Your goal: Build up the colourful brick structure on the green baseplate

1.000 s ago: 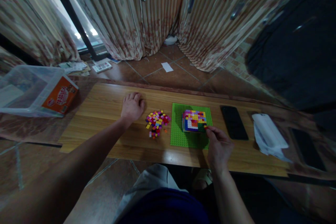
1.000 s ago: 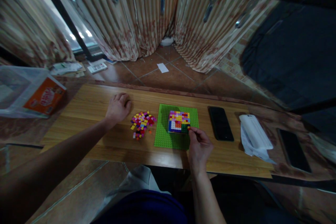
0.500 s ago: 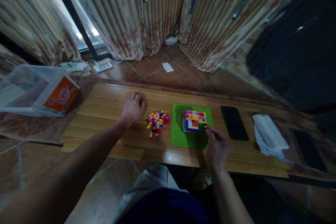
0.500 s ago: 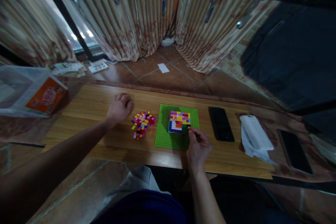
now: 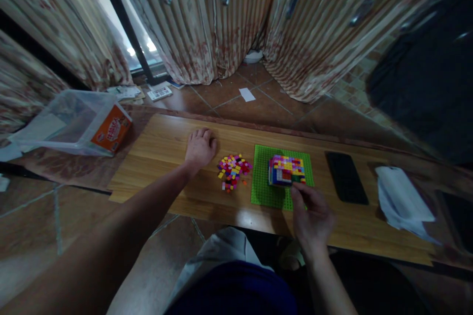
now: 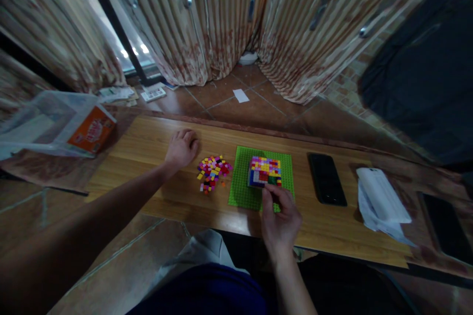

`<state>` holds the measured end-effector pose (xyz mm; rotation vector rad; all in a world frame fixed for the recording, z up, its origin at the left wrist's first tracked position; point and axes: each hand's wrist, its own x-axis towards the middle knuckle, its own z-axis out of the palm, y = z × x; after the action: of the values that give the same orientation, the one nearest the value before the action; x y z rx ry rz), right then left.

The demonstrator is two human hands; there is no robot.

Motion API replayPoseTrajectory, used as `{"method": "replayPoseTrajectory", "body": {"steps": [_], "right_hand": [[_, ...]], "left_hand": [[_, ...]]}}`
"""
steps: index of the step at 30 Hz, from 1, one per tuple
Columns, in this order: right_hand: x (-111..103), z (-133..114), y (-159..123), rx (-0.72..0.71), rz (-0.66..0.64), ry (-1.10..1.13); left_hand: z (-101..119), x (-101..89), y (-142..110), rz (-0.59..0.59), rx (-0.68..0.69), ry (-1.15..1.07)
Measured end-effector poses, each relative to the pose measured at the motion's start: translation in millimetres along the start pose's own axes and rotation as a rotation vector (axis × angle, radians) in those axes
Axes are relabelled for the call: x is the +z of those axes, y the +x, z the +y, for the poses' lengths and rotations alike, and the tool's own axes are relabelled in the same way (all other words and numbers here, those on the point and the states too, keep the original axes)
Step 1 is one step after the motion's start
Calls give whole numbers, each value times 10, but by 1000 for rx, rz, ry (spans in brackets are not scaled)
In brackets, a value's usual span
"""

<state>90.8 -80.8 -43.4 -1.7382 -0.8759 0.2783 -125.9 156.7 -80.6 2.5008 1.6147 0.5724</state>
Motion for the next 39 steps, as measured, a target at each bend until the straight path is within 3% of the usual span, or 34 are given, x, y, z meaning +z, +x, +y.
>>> {"method": "replayPoseTrajectory", "body": {"steps": [5, 10, 16, 20, 25, 32, 39], "right_hand": [[404, -226, -199, -245, -370, -197], [771, -163, -235, -317, -428, -474], [818, -101, -196, -307, -475, -548], [668, -145, -232, -231, -437, -365], [316, -127, -260, 3, -383, -139], [-114, 141, -125, 264, -22, 53], [-141, 246, 98, 276, 214, 139]], "left_hand": [[9, -2, -3, -4, -5, 24], [10, -4, -6, 0, -5, 0], [4, -3, -3, 7, -8, -2], [-4, 7, 3, 11, -10, -11], [-10, 13, 8, 18, 1, -8], [-13, 14, 15, 21, 3, -8], [-23, 14, 21, 29, 13, -4]]}}
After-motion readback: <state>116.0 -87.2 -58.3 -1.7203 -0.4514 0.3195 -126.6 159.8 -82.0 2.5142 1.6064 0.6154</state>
